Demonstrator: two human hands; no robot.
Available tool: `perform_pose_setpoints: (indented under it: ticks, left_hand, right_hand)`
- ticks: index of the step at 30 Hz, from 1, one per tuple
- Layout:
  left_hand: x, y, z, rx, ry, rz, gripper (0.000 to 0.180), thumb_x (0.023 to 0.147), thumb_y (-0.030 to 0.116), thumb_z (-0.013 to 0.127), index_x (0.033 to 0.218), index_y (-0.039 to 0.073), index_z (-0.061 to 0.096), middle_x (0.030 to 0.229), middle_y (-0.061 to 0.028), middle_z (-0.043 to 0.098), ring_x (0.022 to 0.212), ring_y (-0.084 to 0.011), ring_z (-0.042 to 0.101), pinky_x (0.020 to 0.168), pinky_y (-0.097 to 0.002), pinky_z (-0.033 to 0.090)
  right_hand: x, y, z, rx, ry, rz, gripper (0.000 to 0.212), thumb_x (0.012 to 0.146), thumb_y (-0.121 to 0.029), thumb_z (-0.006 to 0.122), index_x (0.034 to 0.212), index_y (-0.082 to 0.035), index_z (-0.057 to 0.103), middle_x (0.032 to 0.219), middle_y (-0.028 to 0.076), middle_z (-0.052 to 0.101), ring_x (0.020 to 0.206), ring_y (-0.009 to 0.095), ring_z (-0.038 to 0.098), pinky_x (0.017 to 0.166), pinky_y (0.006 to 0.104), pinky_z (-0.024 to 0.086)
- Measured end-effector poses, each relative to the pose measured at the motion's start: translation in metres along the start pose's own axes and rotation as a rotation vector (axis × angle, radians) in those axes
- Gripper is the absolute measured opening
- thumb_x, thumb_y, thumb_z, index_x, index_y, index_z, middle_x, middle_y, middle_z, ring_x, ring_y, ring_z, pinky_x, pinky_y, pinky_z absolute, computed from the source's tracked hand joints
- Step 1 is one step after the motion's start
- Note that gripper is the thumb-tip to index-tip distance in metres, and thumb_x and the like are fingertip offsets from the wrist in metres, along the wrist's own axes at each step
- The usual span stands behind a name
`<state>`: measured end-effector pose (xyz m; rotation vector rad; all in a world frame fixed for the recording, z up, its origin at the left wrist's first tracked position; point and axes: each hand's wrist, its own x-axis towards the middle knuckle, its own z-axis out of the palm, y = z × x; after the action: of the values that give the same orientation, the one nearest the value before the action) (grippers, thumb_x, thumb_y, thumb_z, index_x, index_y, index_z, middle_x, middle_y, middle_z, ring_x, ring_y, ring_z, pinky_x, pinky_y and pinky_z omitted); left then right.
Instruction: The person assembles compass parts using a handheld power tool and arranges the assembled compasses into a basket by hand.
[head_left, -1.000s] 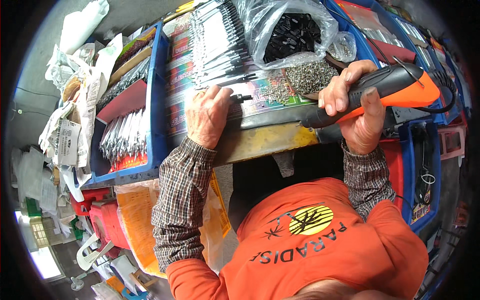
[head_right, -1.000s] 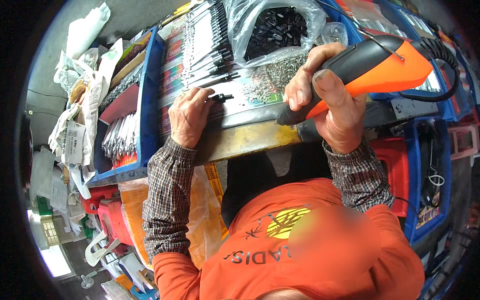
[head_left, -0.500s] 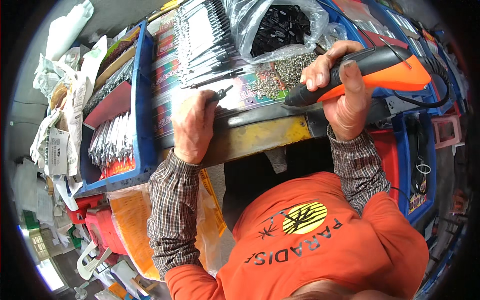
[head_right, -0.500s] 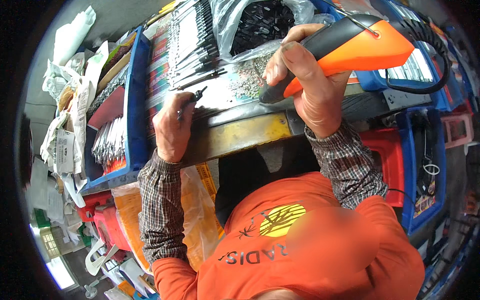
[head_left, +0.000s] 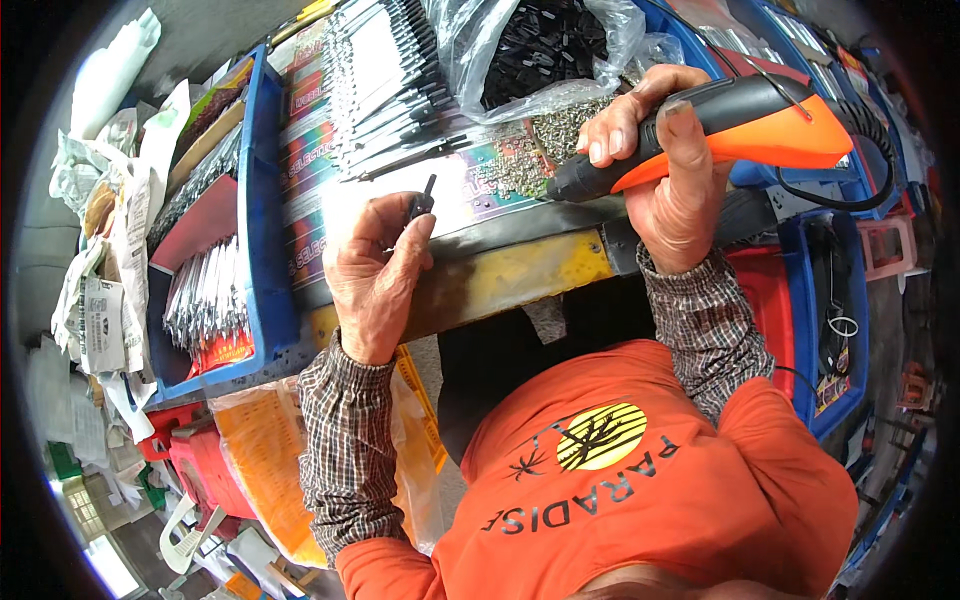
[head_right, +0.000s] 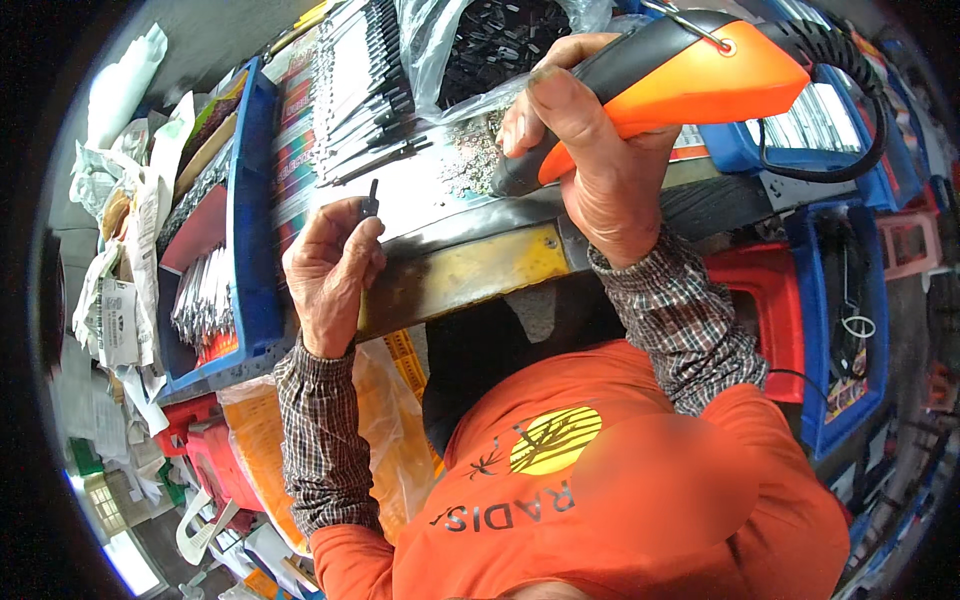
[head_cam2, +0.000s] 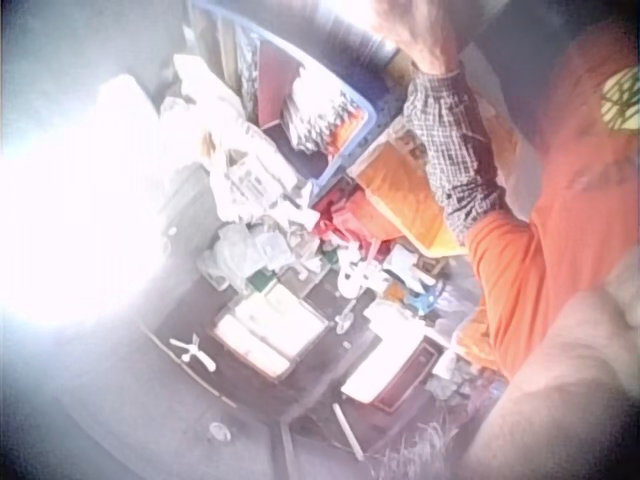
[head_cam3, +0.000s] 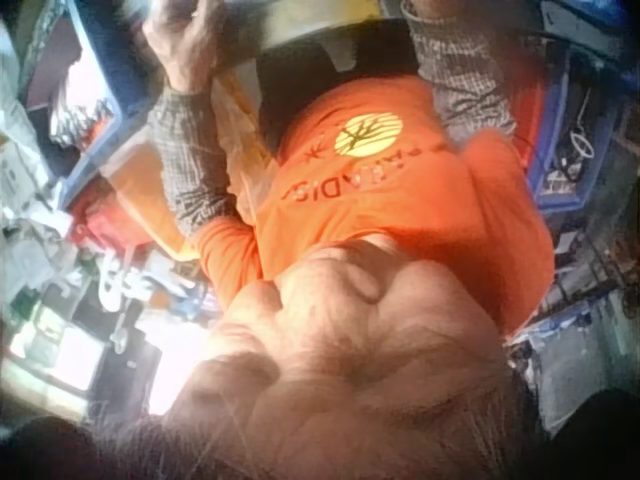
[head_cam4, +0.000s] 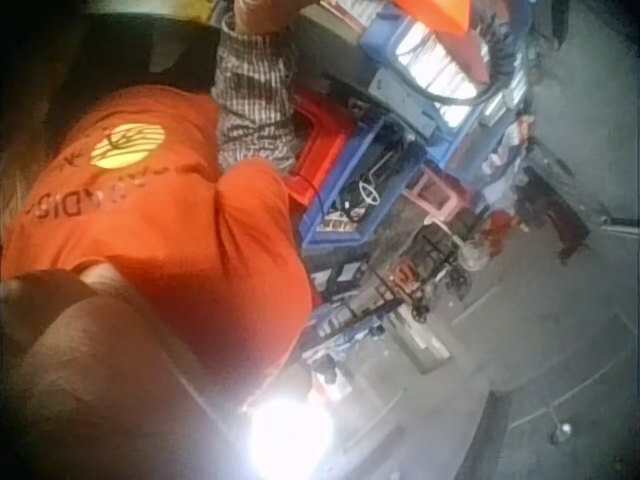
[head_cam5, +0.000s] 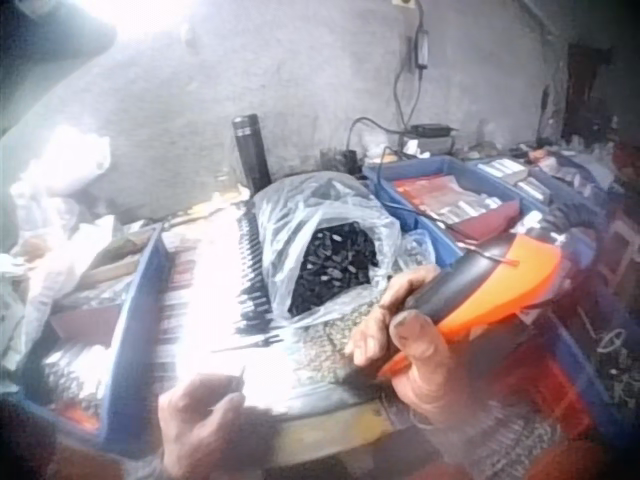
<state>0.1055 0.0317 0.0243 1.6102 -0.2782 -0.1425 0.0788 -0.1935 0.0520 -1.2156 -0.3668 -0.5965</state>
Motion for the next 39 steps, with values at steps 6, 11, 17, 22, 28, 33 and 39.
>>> perform_pose_setpoints:
  ticks: [6, 11, 17, 22, 28, 33, 39]
  left_hand:
    - [-0.003, 0.005, 0.009, 0.104, -0.029, 0.038, 0.019, 0.078, -0.001, 0.061, 0.097, 0.001, 0.059, 0.071, -0.0006, 0.056, 0.056, -0.0037, 0.048, 0.050, -0.0174, 0.040]
    - [0.000, 0.005, 0.015, 0.465, -0.068, 0.334, 0.019, 0.073, -0.002, 0.063, 0.091, 0.003, 0.061, 0.074, -0.0047, 0.058, 0.058, -0.0093, 0.053, 0.052, -0.0231, 0.044]
    - [0.003, -0.003, 0.027, 0.694, -0.153, 0.638, 0.022, 0.065, 0.000, 0.065, 0.085, 0.005, 0.060, 0.076, -0.0074, 0.055, 0.065, -0.0242, 0.055, 0.057, -0.0326, 0.045]
    - [0.006, -0.010, 0.038, 0.779, -0.131, 0.773, 0.021, 0.064, 0.002, 0.065, 0.083, 0.007, 0.059, 0.075, -0.0063, 0.053, 0.065, -0.0235, 0.053, 0.058, -0.0327, 0.043]
    - [0.004, -0.008, 0.044, 0.798, -0.120, 0.644, 0.018, 0.066, -0.002, 0.065, 0.081, 0.004, 0.058, 0.071, -0.0087, 0.053, 0.062, -0.0236, 0.053, 0.056, -0.0308, 0.042]
    - [0.008, -0.012, 0.046, 0.737, -0.066, 0.657, 0.020, 0.064, 0.000, 0.066, 0.079, 0.004, 0.054, 0.070, -0.0093, 0.051, 0.062, -0.0250, 0.052, 0.057, -0.0325, 0.042]
    - [0.007, -0.010, 0.046, 0.742, -0.045, 0.655, 0.021, 0.064, -0.001, 0.066, 0.080, 0.003, 0.053, 0.071, -0.0094, 0.054, 0.063, -0.0241, 0.054, 0.058, -0.0312, 0.043]
  right_hand:
    - [0.005, 0.002, 0.001, 0.175, 0.058, -0.088, 0.014, 0.083, -0.010, 0.057, 0.087, 0.001, 0.049, 0.058, 0.006, 0.052, 0.052, 0.015, 0.053, 0.053, 0.0287, 0.046]
    - [0.005, 0.000, -0.002, 0.093, 0.038, -0.044, 0.022, 0.085, -0.023, 0.054, 0.090, -0.003, 0.047, 0.060, 0.005, 0.049, 0.056, 0.015, 0.051, 0.059, 0.0313, 0.044]
    - [0.008, -0.006, 0.000, 0.083, -0.001, 0.015, 0.032, 0.086, -0.036, 0.050, 0.094, -0.006, 0.046, 0.062, 0.004, 0.047, 0.059, 0.016, 0.049, 0.065, 0.0338, 0.042]
    - [0.011, -0.006, 0.000, 0.094, -0.010, 0.018, 0.034, 0.086, -0.039, 0.050, 0.093, -0.006, 0.046, 0.062, 0.004, 0.046, 0.059, 0.016, 0.048, 0.065, 0.0334, 0.042]
    - [0.014, -0.007, 0.005, 0.174, -0.047, 0.020, 0.036, 0.087, -0.042, 0.048, 0.094, -0.007, 0.045, 0.062, 0.003, 0.047, 0.059, 0.015, 0.048, 0.064, 0.0334, 0.041]
    - [0.013, -0.007, 0.008, 0.189, -0.068, 0.013, 0.037, 0.087, -0.044, 0.045, 0.095, -0.007, 0.045, 0.063, 0.003, 0.047, 0.059, 0.016, 0.048, 0.065, 0.0337, 0.041]
    - [0.011, -0.007, 0.009, 0.213, -0.083, 0.014, 0.039, 0.087, -0.046, 0.045, 0.095, -0.008, 0.044, 0.062, 0.003, 0.046, 0.058, 0.016, 0.048, 0.064, 0.0334, 0.041]
